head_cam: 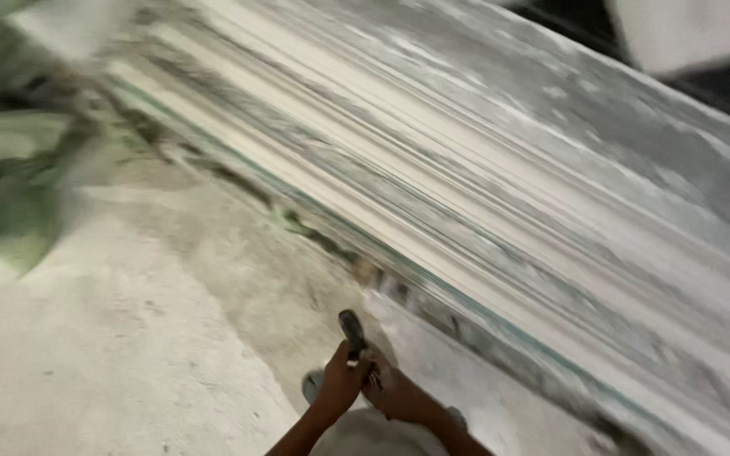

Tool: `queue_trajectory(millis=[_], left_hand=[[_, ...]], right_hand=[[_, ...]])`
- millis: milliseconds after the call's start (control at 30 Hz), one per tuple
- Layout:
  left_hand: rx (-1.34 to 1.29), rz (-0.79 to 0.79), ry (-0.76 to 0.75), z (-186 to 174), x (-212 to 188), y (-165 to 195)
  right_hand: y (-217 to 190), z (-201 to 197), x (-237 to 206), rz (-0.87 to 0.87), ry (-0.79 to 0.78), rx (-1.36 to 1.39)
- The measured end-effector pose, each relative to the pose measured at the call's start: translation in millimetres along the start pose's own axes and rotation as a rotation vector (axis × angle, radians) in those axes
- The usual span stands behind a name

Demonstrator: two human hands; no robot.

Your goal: The person scrapes dried plaster residue from the grooves of decorative cornice moldings using a small hand scraper, running the blade along the fluted channels of each strip and moving between moldings laid on the workshop bench.

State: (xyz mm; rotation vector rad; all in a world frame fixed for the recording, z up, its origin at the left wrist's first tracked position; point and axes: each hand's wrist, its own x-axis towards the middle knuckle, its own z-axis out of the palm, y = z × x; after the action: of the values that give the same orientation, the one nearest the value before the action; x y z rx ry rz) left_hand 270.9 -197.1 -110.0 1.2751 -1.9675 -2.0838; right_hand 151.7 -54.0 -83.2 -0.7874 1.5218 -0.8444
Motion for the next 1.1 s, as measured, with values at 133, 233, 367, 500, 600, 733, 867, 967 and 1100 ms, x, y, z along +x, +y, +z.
queue_trajectory(millis=[133, 233, 367, 500, 600, 733, 867, 967, 1100], left_hand=[[-0.01, -0.005, 0.177, -121, 2, 17], [-0.059, 0.017, 0.238, -185, 9, 25], [-0.028, -0.072, 0.224, -245, 48, 27], [0.208, 0.148, 0.311, -311, 115, 41], [0.348, 0.389, 0.442, -372, 172, 80], [0.508, 0.442, 0.549, -457, 257, 163], [0.587, 0.197, 0.496, -532, 354, 224], [0.949, 0.338, 0.49, -574, 421, 233], [1.319, 0.452, 0.389, -570, 472, 221]], right_hand=[[-78, 48, 111, -0.161, 0.078, -0.21], [-118, 64, 160, 0.05, 0.069, -0.46], [-158, 52, 237, -0.016, 0.054, -0.355], [-199, 24, 335, -0.078, 0.07, -0.376], [-254, -5, 420, -0.037, 0.147, -0.435], [-340, -39, 540, -0.286, 0.306, -0.459], [-388, -53, 640, -0.301, 0.365, -0.51], [-399, -56, 690, -0.266, 0.385, -0.611], [-396, -70, 685, 0.236, 0.279, -0.697]])
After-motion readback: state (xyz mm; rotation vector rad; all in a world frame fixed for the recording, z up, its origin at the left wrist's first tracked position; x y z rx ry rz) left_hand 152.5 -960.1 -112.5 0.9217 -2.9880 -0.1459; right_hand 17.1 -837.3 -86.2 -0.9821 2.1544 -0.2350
